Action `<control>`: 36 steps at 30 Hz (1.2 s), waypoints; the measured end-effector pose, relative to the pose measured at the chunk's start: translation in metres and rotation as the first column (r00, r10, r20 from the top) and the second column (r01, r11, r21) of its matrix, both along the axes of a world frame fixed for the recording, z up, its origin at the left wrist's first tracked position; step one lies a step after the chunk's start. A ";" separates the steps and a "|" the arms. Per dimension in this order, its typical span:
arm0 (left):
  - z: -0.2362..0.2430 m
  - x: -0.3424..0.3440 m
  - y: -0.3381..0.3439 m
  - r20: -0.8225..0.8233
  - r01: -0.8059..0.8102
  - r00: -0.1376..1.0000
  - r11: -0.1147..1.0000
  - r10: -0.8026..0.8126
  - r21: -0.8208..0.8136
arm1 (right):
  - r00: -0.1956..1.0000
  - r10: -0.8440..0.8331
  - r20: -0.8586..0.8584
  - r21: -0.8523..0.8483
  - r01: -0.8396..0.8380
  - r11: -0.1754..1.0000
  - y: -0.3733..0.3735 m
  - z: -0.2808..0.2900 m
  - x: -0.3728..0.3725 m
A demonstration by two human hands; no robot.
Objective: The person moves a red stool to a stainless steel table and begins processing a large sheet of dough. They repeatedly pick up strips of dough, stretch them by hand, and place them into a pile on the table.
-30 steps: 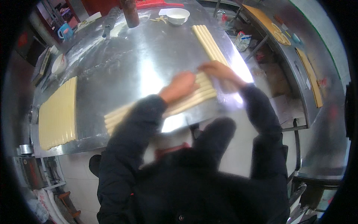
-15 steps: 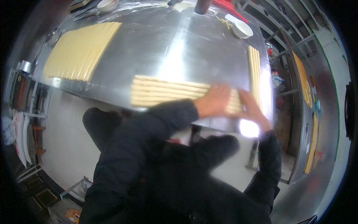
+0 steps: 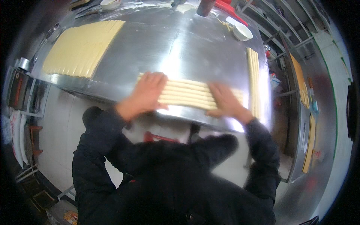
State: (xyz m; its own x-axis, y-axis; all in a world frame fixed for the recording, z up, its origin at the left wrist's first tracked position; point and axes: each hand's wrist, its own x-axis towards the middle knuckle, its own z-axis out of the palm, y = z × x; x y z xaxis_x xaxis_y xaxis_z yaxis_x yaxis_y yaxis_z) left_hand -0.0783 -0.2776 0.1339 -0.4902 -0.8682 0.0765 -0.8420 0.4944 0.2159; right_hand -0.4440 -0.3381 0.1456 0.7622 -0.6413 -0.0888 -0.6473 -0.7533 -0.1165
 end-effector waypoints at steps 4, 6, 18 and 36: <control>0.005 0.018 0.002 0.013 0.001 1.000 1.000 -0.001 -0.007 | 0.990 0.079 0.119 -0.016 -0.078 0.997 0.003 -0.018 0.064; -0.002 0.029 0.001 0.033 0.009 0.999 0.998 -0.007 -0.060 | 0.977 0.126 0.170 -0.076 -0.114 0.991 0.004 -0.023 0.099; -0.003 0.042 -0.008 -0.017 0.081 0.997 0.997 -0.081 -0.006 | 0.976 0.126 0.177 -0.012 -0.126 0.992 0.003 -0.021 0.156; 0.040 0.016 -0.001 0.150 -0.054 0.988 0.981 0.026 0.185 | 0.980 0.038 0.194 0.007 -0.040 0.999 0.003 -0.011 0.030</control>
